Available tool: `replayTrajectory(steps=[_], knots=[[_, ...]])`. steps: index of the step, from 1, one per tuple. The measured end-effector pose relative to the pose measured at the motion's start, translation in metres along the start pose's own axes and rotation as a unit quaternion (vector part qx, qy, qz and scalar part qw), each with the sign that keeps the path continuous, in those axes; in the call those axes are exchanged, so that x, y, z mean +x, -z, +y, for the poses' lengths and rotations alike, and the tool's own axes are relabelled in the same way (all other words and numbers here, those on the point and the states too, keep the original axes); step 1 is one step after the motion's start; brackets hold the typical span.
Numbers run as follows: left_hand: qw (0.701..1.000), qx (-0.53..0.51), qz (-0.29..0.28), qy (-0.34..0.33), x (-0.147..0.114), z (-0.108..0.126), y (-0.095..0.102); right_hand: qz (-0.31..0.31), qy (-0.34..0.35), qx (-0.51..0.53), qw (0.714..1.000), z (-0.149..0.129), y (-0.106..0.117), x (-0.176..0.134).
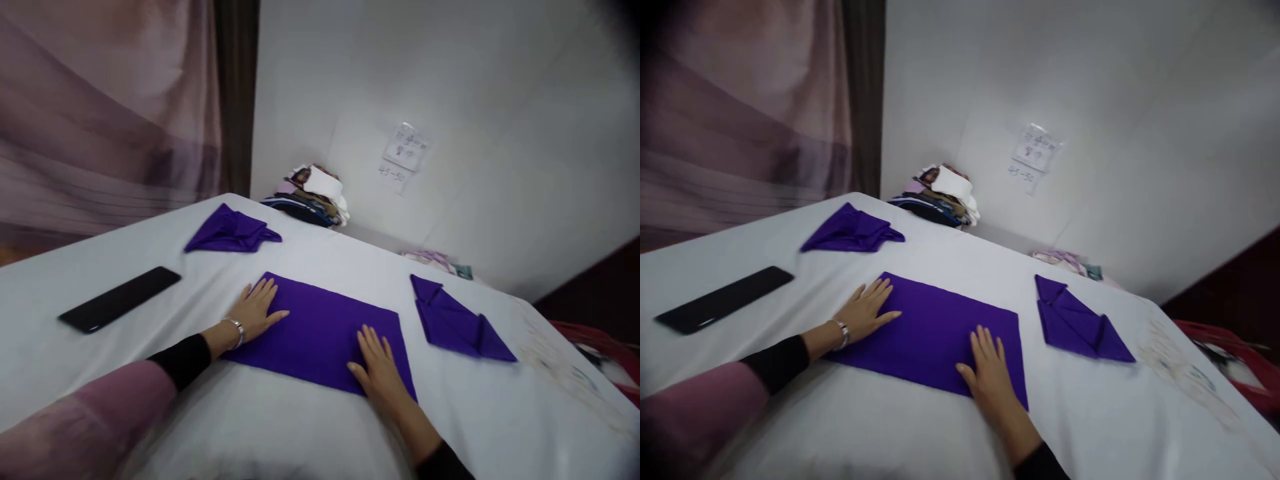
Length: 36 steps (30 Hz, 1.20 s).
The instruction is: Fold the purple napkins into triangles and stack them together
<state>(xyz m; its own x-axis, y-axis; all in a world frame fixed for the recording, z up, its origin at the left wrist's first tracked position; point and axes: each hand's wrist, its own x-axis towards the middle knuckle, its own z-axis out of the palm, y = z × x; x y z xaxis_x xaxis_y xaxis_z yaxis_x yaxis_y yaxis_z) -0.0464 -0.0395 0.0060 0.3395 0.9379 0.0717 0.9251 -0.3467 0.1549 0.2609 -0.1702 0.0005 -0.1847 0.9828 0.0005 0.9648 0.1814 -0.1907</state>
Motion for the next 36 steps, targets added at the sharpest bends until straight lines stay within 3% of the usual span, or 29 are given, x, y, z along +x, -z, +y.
replayTrajectory(steps=[4, 7, 12, 16, 20, 25, 31, 36], knots=[[0.995, -0.013, 0.013, -0.099, -0.015, 0.009, -0.015, -0.025, 0.066, 0.034, 0.997, -0.037, 0.001, 0.015], [0.993, -0.018, 0.025, -0.115, -0.02, 0.0, -0.036, -0.024, 0.085, 0.042, 0.995, -0.04, -0.005, 0.015], [0.992, -0.017, 0.028, -0.123, -0.016, -0.012, -0.053, -0.029, -0.006, 0.017, 0.999, 0.007, -0.004, -0.014], [0.993, -0.027, 0.019, -0.116, -0.013, -0.008, -0.045, -0.021, -0.12, -0.013, 0.992, 0.057, 0.002, -0.047], [0.988, -0.076, 0.013, -0.133, -0.022, -0.009, -0.028, 0.028, -0.172, -0.039, 0.984, 0.07, 0.004, -0.068], [0.973, -0.1, -0.025, -0.205, -0.055, -0.03, -0.008, 0.041, -0.067, -0.017, 0.997, 0.031, 0.007, -0.065], [0.98, -0.12, -0.023, -0.158, -0.076, -0.061, -0.003, -0.023, 0.081, 0.03, 0.996, -0.028, 0.001, -0.037], [0.982, -0.104, -0.051, -0.149, -0.072, -0.05, 0.005, -0.052, 0.124, 0.041, 0.99, -0.055, 0.003, -0.008]])
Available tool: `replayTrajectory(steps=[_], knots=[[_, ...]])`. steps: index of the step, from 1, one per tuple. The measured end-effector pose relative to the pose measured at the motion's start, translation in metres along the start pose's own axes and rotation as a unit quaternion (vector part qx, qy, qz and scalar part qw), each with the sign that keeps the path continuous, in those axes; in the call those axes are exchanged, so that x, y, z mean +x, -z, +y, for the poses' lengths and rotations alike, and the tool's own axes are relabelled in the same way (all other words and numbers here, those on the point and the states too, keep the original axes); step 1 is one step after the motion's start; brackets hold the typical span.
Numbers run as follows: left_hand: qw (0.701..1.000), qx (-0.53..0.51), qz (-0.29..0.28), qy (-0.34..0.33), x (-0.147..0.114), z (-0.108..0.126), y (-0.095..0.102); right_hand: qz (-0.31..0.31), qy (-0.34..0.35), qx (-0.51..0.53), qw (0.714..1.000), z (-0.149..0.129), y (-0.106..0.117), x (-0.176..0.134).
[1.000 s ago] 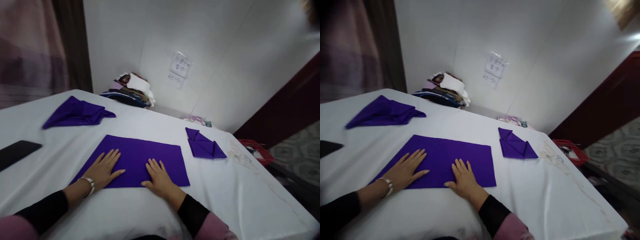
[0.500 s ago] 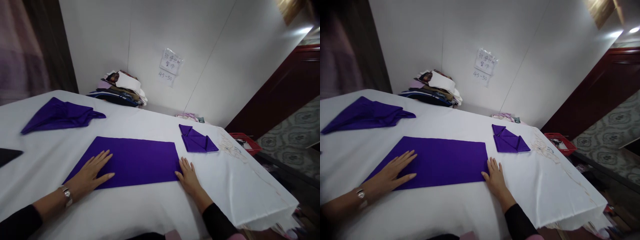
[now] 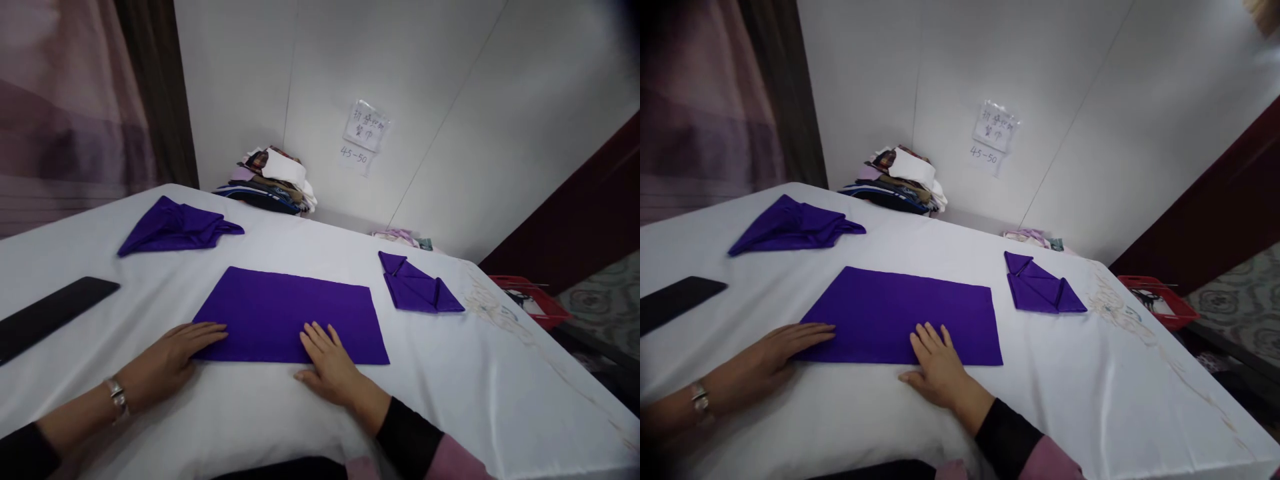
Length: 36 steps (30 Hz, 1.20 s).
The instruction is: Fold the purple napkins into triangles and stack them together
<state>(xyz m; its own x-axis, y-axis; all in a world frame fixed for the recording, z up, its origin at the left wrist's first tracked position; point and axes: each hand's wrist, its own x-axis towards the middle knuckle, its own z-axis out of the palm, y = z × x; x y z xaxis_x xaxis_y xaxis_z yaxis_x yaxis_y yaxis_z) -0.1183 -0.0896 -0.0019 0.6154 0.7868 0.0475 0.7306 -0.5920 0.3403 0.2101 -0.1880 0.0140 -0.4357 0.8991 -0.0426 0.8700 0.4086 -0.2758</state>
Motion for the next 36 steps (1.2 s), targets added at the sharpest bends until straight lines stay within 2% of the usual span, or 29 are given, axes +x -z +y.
replayTrajectory(steps=[5, 9, 11, 14, 17, 20, 22, 26, 28, 30, 33, 36], knots=[[0.998, 0.014, -0.046, -0.046, 0.022, 0.043, -0.003, 0.006, 0.026, 0.004, 1.0, -0.016, 0.007, 0.034], [0.997, 0.019, -0.039, -0.065, 0.065, 0.069, -0.011, 0.018, 0.024, 0.008, 1.0, -0.012, 0.008, 0.066], [0.998, 0.039, -0.015, -0.05, 0.095, 0.07, -0.014, 0.029, -0.01, 0.0, 1.0, -0.003, 0.008, 0.084], [0.996, 0.087, 0.011, -0.001, 0.137, 0.058, -0.017, 0.036, -0.06, -0.016, 0.997, 0.016, 0.007, 0.106], [0.993, 0.099, 0.006, 0.065, 0.159, 0.039, -0.022, 0.04, -0.076, -0.018, 0.996, 0.039, 0.004, 0.116], [0.993, 0.074, -0.009, 0.096, 0.163, 0.025, -0.026, 0.042, -0.107, -0.017, 0.993, 0.074, 0.004, 0.106], [0.993, 0.066, -0.008, 0.094, 0.161, 0.022, -0.028, 0.041, -0.167, -0.018, 0.985, 0.105, 0.007, 0.088], [0.994, 0.067, 0.0, 0.09, 0.16, 0.02, -0.031, 0.061, -0.315, -0.031, 0.947, 0.164, 0.014, 0.042], [0.994, 0.064, 0.006, 0.09, 0.162, 0.02, -0.033, 0.066, -0.345, -0.039, 0.936, 0.181, 0.015, 0.025], [0.995, 0.055, 0.007, 0.088, 0.164, 0.02, -0.034, 0.07, -0.349, -0.042, 0.933, 0.189, 0.015, 0.015], [0.995, 0.024, 0.013, 0.098, 0.164, 0.015, -0.026, 0.072, -0.352, -0.033, 0.933, 0.187, 0.016, 0.013], [0.989, 0.021, 0.071, 0.128, 0.149, 0.003, -0.008, 0.093, -0.351, -0.019, 0.932, 0.169, 0.02, 0.013]])
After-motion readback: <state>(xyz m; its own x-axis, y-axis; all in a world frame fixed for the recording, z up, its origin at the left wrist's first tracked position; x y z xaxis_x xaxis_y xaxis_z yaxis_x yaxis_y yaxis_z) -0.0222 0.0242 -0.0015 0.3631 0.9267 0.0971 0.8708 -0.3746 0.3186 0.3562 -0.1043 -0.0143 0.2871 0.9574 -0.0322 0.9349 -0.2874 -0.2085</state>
